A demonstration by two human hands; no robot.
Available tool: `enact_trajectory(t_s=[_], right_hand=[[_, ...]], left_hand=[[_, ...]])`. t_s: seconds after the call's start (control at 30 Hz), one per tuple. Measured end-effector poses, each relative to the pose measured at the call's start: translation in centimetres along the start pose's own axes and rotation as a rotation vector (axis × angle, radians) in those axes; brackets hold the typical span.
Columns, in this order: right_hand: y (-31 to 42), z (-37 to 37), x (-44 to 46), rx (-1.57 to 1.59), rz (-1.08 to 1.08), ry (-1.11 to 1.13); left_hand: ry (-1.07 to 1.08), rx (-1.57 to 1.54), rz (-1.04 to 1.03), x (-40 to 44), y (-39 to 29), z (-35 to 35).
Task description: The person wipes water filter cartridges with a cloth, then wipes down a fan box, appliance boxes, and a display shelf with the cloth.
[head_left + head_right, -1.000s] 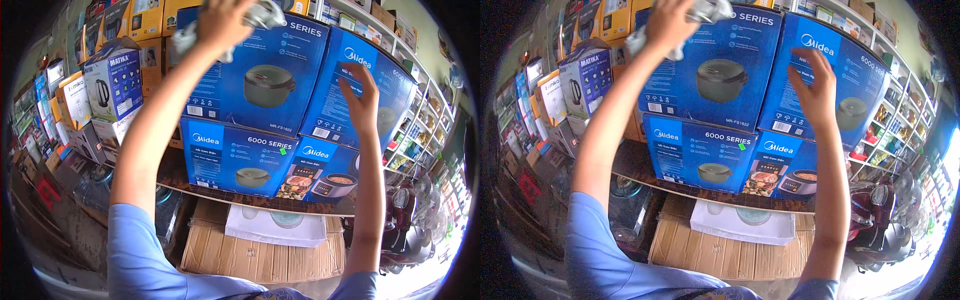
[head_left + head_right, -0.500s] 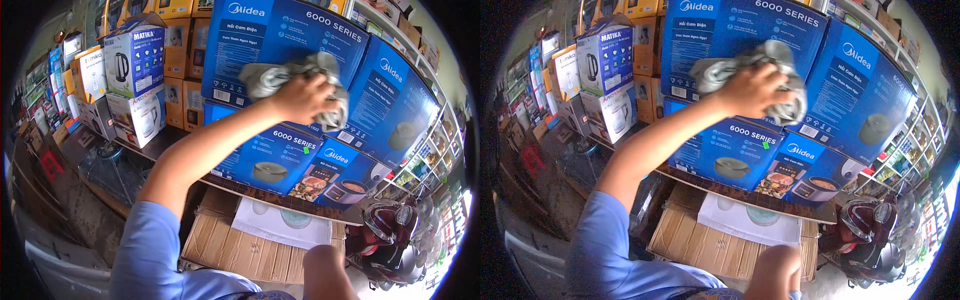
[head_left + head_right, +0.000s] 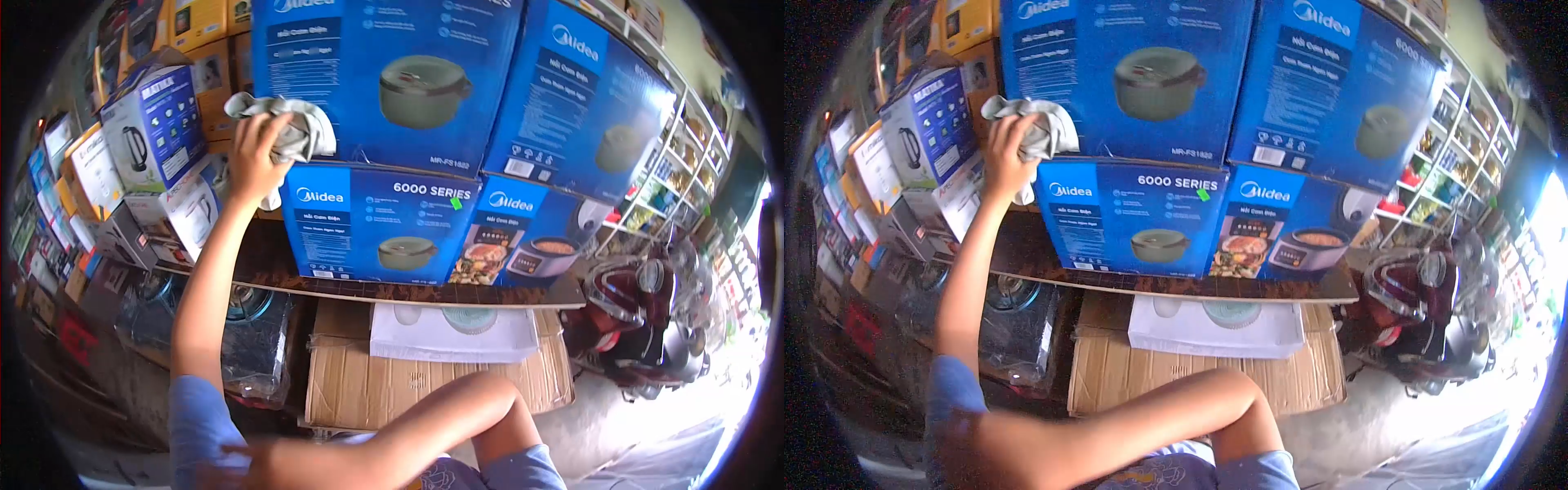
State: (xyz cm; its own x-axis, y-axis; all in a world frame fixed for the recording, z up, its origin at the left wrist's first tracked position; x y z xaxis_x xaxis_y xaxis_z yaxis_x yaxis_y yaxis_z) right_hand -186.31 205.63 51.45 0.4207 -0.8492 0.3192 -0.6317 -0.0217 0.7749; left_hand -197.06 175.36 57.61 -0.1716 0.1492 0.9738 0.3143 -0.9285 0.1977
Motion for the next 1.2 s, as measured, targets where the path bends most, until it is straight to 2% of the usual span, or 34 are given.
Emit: enact_trajectory(t_s=[0.03,0.07,0.13,0.2,0.27,0.37,0.47,0.53,0.6,0.73,0.8,0.87,0.93,1.0,1.07,1.1,1.13,1.2], right_hand=[[-0.4,0.1,0.2,0.012,0.018,-0.006],[2.3,0.8,-0.7,-0.098,0.071,0.008],[1.4,0.2,-3.7,-0.319,0.193,0.034],[1.5,0.1,-3.5,-0.512,0.297,0.051],[2.2,0.2,-4.0,-0.729,0.38,0.06],[6.9,2.1,-7.7,-1.05,0.476,0.09],[6.2,1.7,-8.7,-1.375,0.551,0.149],[3.7,3.1,-10.3,-1.155,0.718,-0.617],[4.1,5.3,-10.8,-1.367,0.482,-0.899],[0.7,11.5,-10.9,-1.431,0.192,-0.933],[-1.8,15.0,-10.9,-1.428,0.11,-0.943],[-5.0,19.2,-11.2,-1.42,0.019,-0.939],[-7.9,21.8,-11.5,-1.449,0.045,-0.872],[-8.9,22.4,-10.7,-1.448,0.056,-0.869],[-8.7,22.9,-9.1,-1.447,0.101,-0.914],[-8.6,23.5,-8.2,-1.442,0.095,-0.908],[-8.2,24.2,-7.1,-1.504,0.151,-0.896],[-7.4,25.4,-4.3,-1.571,0.214,-0.874]], left_hand=[[-0.038,-0.015,0.015,0.4,-0.1,-0.3],[-0.021,-0.022,0.0,0.8,-0.8,-0.3],[-0.028,-0.099,0.007,2.1,-3.1,-0.8],[0.072,-0.094,-0.067,1.6,-5.9,-1.7],[0.056,-0.089,-0.236,-0.9,-8.4,-3.5],[0.149,-0.232,-0.181,-3.7,-10.6,-3.5],[0.297,-0.432,-0.114,-7.8,-10.8,-2.1],[0.349,-0.477,-0.042,-11.4,-9.6,-0.3],[0.369,-0.45,0.059,-13.7,-7.6,2.6],[0.397,-0.306,0.23,-16.8,-2.9,6.1],[0.36,-0.235,0.24,-17.2,-1.2,6.9],[0.412,-0.255,0.248,-16.6,0.3,6.6],[0.387,-0.294,0.342,-16.2,1.0,5.0],[0.448,-0.287,0.613,-17.5,1.2,2.8],[0.823,0.101,0.652,-19.9,1.2,1.3],[0.889,0.266,0.585,-23.0,1.7,0.4],[0.848,0.252,0.68,-25.0,1.5,0.4],[0.822,0.256,0.648,-25.1,1.4,0.6]])
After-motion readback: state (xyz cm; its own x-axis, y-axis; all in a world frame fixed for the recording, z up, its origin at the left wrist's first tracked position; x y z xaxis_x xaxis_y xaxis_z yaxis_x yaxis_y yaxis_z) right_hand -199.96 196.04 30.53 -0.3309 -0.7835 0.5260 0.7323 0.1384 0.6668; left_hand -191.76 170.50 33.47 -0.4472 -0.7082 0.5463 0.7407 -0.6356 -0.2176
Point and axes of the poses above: each hand's wrist, its own x-axis towards the middle knuckle, its own z-axis out of the back of the hand, y = z × x, the point moved 1 cm from there along x, towards the middle knuckle, and after that the axes turned 7 degrees about -y, right-handed, at the moved point
